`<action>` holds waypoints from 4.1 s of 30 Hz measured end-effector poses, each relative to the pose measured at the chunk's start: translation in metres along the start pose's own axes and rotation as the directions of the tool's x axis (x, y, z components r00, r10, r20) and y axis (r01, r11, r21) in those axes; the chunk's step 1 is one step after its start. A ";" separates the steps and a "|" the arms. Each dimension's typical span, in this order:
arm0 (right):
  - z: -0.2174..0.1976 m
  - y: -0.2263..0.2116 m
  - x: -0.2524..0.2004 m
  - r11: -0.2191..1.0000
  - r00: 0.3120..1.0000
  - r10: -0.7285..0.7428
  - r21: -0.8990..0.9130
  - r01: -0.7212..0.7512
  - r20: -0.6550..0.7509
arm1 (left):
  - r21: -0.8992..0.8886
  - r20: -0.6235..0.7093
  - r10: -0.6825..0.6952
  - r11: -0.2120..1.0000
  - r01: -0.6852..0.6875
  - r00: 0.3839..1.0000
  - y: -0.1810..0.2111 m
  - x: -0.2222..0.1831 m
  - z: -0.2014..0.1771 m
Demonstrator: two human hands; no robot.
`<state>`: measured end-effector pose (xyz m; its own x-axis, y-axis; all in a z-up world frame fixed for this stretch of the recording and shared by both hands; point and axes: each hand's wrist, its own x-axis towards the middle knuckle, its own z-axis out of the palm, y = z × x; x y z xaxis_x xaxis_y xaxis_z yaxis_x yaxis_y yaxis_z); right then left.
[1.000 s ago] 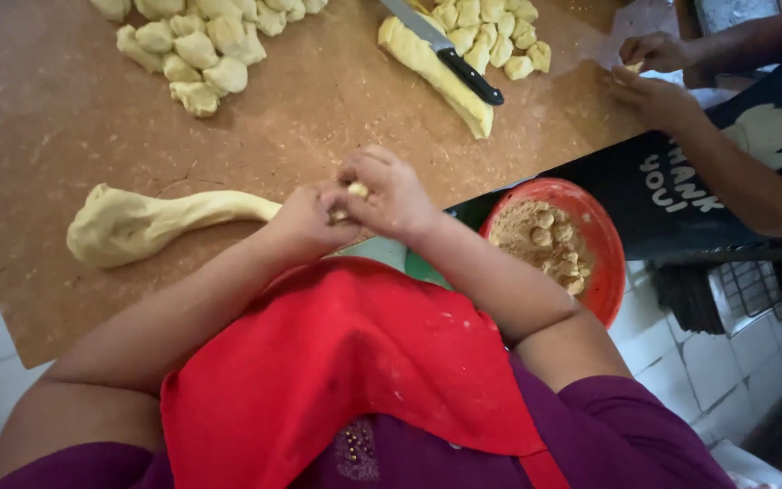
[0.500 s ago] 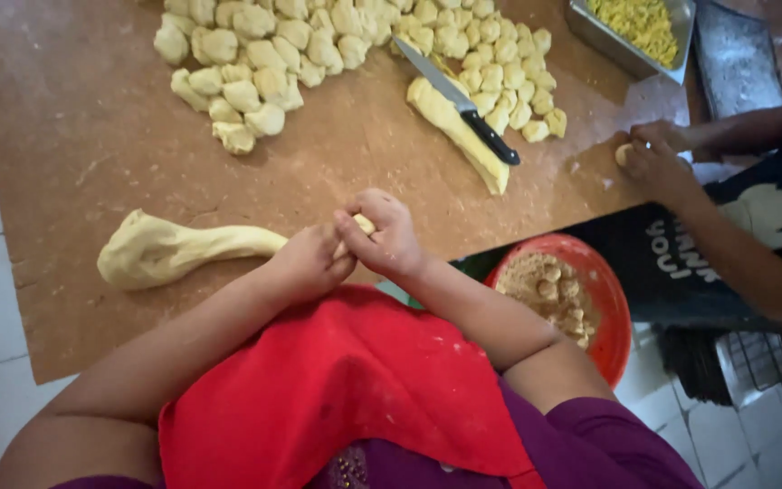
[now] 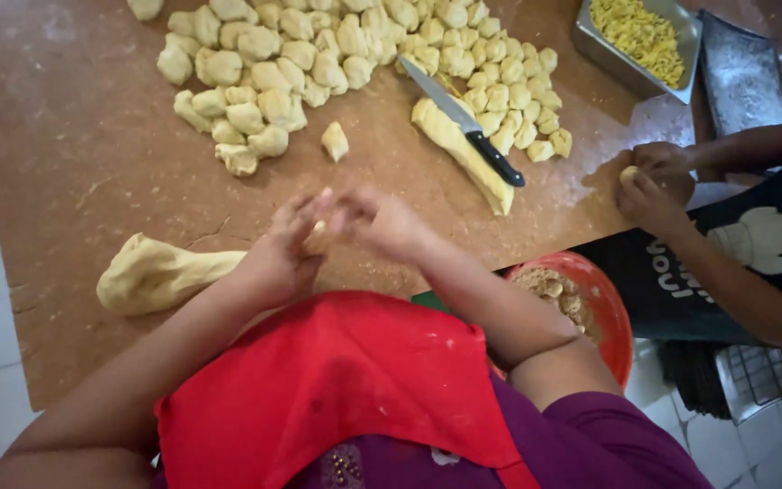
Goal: Cutting long strips of dough into smaller portions and shaping them into uniform balls on a wooden table.
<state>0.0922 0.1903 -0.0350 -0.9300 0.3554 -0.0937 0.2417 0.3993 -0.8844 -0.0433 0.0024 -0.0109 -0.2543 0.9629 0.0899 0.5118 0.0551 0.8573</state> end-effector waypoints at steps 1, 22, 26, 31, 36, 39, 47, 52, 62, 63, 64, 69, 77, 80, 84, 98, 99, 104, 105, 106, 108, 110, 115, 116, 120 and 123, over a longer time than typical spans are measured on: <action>0.003 -0.006 -0.006 1.000 1.000 0.002 0.002 -0.002 0.006 | -0.001 -0.001 -0.006 1.000 0.006 1.000 0.001 0.004 0.006; 0.017 -0.070 -0.041 0.922 0.896 -0.369 -0.220 0.319 -0.247 | -0.136 -0.057 0.081 0.987 -0.089 0.995 0.022 -0.004 0.031; 0.029 -0.064 -0.046 0.969 0.931 -0.234 0.006 0.246 -0.278 | -0.132 0.099 0.116 0.986 -0.102 0.988 0.034 -0.015 0.026; 0.009 -0.012 -0.002 0.991 0.893 0.131 0.038 -0.127 -0.431 | -0.203 0.432 0.211 0.970 -0.133 0.877 0.078 -0.052 0.022; -0.023 -0.010 0.036 0.395 0.837 0.544 0.899 -0.190 -0.062 | 0.103 0.182 -0.059 0.994 0.041 0.982 0.018 -0.050 0.016; -0.030 -0.036 0.034 0.524 0.886 0.458 0.826 -0.207 -0.069 | 0.177 0.055 -0.161 0.973 0.149 0.985 -0.009 -0.046 0.030; 0.038 -0.040 -0.033 0.897 0.908 -0.408 -0.227 0.380 -0.092 | 0.026 -0.117 -0.134 0.990 0.138 0.984 -0.017 -0.050 0.025; 0.031 -0.060 -0.042 0.895 0.838 -0.445 -0.197 0.401 -0.316 | -0.002 -0.056 -0.176 0.984 0.176 0.983 -0.031 -0.055 0.037; 0.047 -0.087 -0.060 0.874 0.905 -0.412 -0.323 0.362 -0.101 | -0.270 -0.071 -0.030 0.963 0.010 0.997 0.011 -0.047 0.039; 0.045 -0.098 -0.066 0.918 0.953 -0.298 -0.288 0.271 -0.053 | -0.349 -0.031 -0.045 0.937 0.031 0.999 0.028 -0.046 0.030; 0.047 -0.086 -0.062 0.914 0.949 -0.312 -0.286 0.288 -0.041 | -0.343 -0.048 -0.050 0.939 0.030 0.998 0.019 -0.047 0.037; 0.041 -0.010 -0.009 0.937 0.940 -0.237 -0.315 0.154 -0.246 | 0.042 0.188 -0.011 0.999 0.003 0.982 0.029 -0.063 0.033; 0.050 0.002 -0.059 0.743 0.965 -0.219 -0.617 0.259 0.142 | -0.082 -0.199 -0.005 0.997 -0.012 0.980 -0.029 -0.071 0.013; 0.016 0.070 -0.060 0.702 0.937 -0.228 -0.621 0.347 0.266 | -0.064 -0.200 -0.081 0.996 0.069 0.977 -0.037 -0.095 0.007; -0.051 0.002 -0.020 0.730 0.929 -0.362 -0.643 0.233 -0.075 | 0.017 -0.158 -0.191 0.980 0.196 0.969 0.010 -0.103 -0.004; 0.057 -0.046 -0.016 0.885 0.896 -0.438 -0.212 0.415 -0.073 | 0.112 -0.195 0.059 0.993 -0.038 0.979 -0.034 -0.082 0.004; 0.052 -0.051 -0.017 0.902 0.904 -0.408 -0.210 0.377 -0.127 | 0.088 -0.186 -0.063 0.993 0.080 0.981 -0.026 -0.084 0.004; 0.064 -0.081 -0.042 0.854 0.908 -0.417 -0.327 0.405 0.035 | 0.023 -0.104 -0.132 0.990 0.136 0.986 -0.019 -0.072 0.037; 0.063 -0.090 -0.049 0.834 0.873 -0.488 -0.285 0.472 0.019 | 0.007 -0.068 -0.156 0.988 0.157 0.985 -0.021 -0.074 0.044; 0.060 -0.090 -0.046 0.836 0.875 -0.484 -0.286 0.468 0.019 | 0.003 -0.065 -0.157 0.987 0.158 0.985 -0.004 -0.077 0.035; 0.053 -0.091 -0.038 0.738 0.768 -0.641 -0.293 0.607 -0.024 | -0.029 -0.019 -0.112 0.993 0.111 0.994 0.028 -0.081 0.014; 0.053 -0.083 -0.039 0.797 0.818 -0.569 -0.303 0.523 -0.084 | 0.021 -0.045 -0.072 0.997 0.073 0.996 0.007 -0.066 0.020; 0.057 -0.082 -0.046 0.948 0.959 -0.254 -0.229 0.222 -0.122 | -0.112 -0.093 -0.099 0.990 0.088 0.991 0.011 -0.051 0.026; 0.056 -0.072 -0.047 0.947 0.943 -0.291 -0.189 0.260 -0.160 | -0.161 -0.089 -0.059 0.986 0.044 0.994 -0.011 -0.050 0.046; 0.043 -0.041 -0.029 0.961 0.929 -0.247 -0.192 0.198 -0.276 | 0.014 -0.036 0.057 0.998 -0.057 0.998 0.012 -0.039 0.040; 0.033 -0.006 -0.002 0.823 0.936 -0.201 -0.567 0.001 -0.290 | 0.049 0.195 0.273 0.957 -0.287 0.942 0.060 -0.069 0.046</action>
<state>0.0840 0.1593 -0.0445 -0.8383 0.4975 0.2229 0.3552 0.8086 -0.4690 0.0425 -0.0491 0.0107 0.0603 0.9736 0.2200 0.6025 -0.2112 0.7697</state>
